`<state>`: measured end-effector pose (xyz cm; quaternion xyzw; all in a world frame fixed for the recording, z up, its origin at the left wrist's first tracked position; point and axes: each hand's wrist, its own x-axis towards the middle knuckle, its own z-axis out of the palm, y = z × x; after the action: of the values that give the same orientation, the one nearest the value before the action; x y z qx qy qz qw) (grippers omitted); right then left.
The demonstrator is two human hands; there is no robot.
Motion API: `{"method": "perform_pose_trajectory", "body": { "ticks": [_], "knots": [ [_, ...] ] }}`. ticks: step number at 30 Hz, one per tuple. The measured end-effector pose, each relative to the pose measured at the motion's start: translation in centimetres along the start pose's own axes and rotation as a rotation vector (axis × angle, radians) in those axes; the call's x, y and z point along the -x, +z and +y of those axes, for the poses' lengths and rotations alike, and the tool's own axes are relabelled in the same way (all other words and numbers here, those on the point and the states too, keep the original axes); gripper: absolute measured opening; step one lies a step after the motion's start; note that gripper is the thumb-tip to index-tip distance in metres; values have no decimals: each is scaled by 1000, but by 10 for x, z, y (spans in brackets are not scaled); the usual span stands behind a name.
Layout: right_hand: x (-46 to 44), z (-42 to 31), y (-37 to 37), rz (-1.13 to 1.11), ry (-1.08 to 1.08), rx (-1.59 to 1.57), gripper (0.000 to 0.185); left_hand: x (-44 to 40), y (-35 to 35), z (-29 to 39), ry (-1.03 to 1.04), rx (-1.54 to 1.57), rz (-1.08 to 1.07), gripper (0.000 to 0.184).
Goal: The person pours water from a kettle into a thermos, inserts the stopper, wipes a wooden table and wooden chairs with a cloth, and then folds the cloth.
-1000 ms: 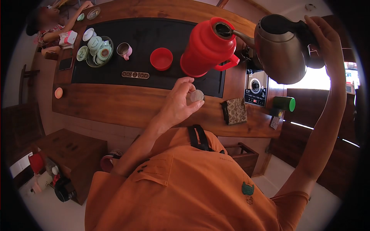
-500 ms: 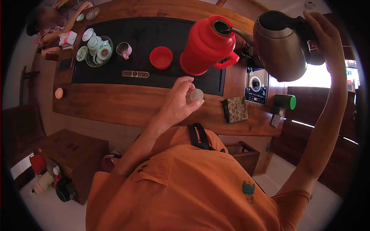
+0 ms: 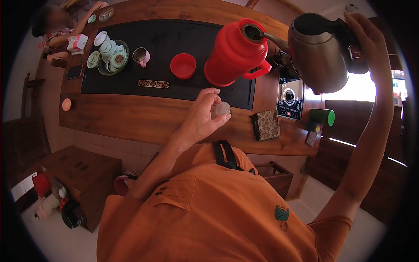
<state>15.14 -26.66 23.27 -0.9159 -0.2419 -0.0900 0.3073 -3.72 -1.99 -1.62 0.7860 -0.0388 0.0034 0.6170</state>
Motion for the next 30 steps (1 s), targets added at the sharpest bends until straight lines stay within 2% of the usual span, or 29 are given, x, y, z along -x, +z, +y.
{"method": "perform_pose_trajectory", "body": {
  "ticks": [2, 5, 6, 8, 9, 11, 14, 17, 19, 30],
  "knots": [
    [-2, 3, -2, -15, -40, 3, 23, 0, 0, 0, -4, 6, -3, 33],
    [-17, 36, -12, 1, 22, 193, 23, -1, 0, 0, -10, -3, -3, 34],
    [-20, 37, -13, -7, 195, 2, 23, -1, 0, 1, -22, -1, -9, 34],
    [-17, 30, -15, -15, 369, -190, 24, -2, 0, 2, -35, 2, -17, 34],
    [-8, 6, -10, -62, 208, -118, 24, -2, 0, 1, -40, -1, -21, 34],
    [-13, 8, -16, -110, 48, -47, 24, -3, 0, 1, -46, -5, -26, 34],
    [-30, 27, -22, -119, 284, 80, 26, -4, 1, 1, -26, 5, -17, 35],
    [-14, 15, -13, -88, 98, 58, 26, -5, 1, 0, -23, -3, -23, 35],
    [-12, 11, -11, -80, 54, 62, 27, -5, 1, -1, -6, -13, -22, 35],
    [-17, 8, -10, -64, -8, 94, 28, -3, 0, -1, -30, -11, -29, 36]
  ]
}}
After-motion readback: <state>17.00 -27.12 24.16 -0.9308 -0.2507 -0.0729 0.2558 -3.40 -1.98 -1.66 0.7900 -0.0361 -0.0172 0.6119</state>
